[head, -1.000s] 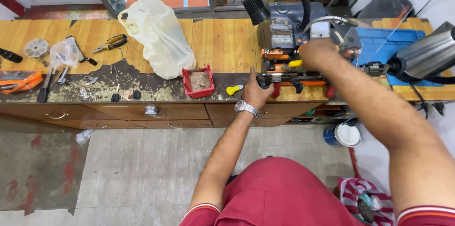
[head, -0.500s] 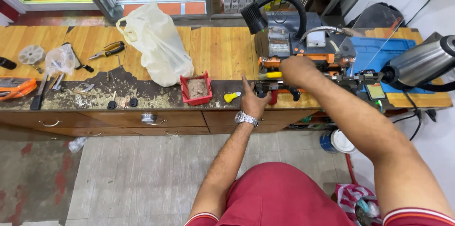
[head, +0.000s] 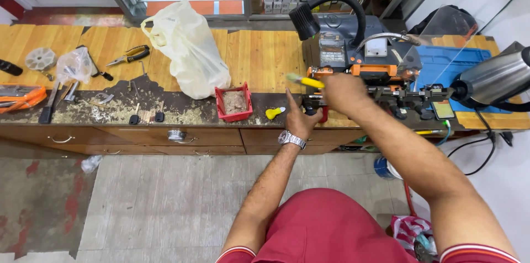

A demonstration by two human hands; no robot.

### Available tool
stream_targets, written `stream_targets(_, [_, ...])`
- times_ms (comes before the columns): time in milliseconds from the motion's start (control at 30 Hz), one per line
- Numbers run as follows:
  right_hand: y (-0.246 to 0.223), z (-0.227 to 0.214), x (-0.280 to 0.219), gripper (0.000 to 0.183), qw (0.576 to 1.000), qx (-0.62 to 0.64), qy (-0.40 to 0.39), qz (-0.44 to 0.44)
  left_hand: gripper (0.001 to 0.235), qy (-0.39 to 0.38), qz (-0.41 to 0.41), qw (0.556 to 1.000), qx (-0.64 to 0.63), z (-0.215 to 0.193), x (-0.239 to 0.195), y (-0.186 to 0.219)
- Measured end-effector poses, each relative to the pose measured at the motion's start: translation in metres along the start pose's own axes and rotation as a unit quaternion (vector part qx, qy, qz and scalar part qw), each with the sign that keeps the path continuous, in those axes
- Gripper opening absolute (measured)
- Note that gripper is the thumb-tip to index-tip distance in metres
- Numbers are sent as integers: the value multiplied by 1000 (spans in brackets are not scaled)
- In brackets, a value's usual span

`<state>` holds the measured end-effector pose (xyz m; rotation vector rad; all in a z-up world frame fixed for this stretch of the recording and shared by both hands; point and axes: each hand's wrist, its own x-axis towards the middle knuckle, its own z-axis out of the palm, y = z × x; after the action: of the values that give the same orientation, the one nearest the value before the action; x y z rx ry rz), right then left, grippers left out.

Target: Cleaning metal shavings and debris from a key cutting machine and the surrounding workbench using a brush and a small tray.

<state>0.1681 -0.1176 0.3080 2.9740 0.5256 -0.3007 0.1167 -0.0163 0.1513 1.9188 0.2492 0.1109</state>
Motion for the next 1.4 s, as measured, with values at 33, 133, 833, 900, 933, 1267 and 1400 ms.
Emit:
stream_targets(33, [13, 6, 2, 27, 1000, -1, -1, -5, 126, 4, -3, 1000, -1, -2, 0, 5])
stream_targets(133, [55, 41, 16, 26, 995, -84, -9, 54, 127, -13, -26, 1000, -4, 2, -7, 16])
stream_targets(833, [48, 15, -27, 48, 990, 42, -35, 132, 126, -49, -81, 995, -38, -27, -13, 43])
stream_targets(900, [46, 2, -63, 49, 962, 194, 26, 192, 122, -45, -75, 996, -2, -21, -9, 39])
stream_targets(933, [62, 30, -66, 49, 962, 196, 25, 189, 122, -42, -76, 996, -1, -18, -8, 32])
stream_targets(1267, [75, 171, -132, 32, 720, 665, 90, 178, 111, -59, -56, 996, 44, -18, -5, 24])
stream_targets(1400, [79, 183, -140, 37, 673, 719, 83, 151, 105, -39, -60, 996, 58, -13, -4, 24])
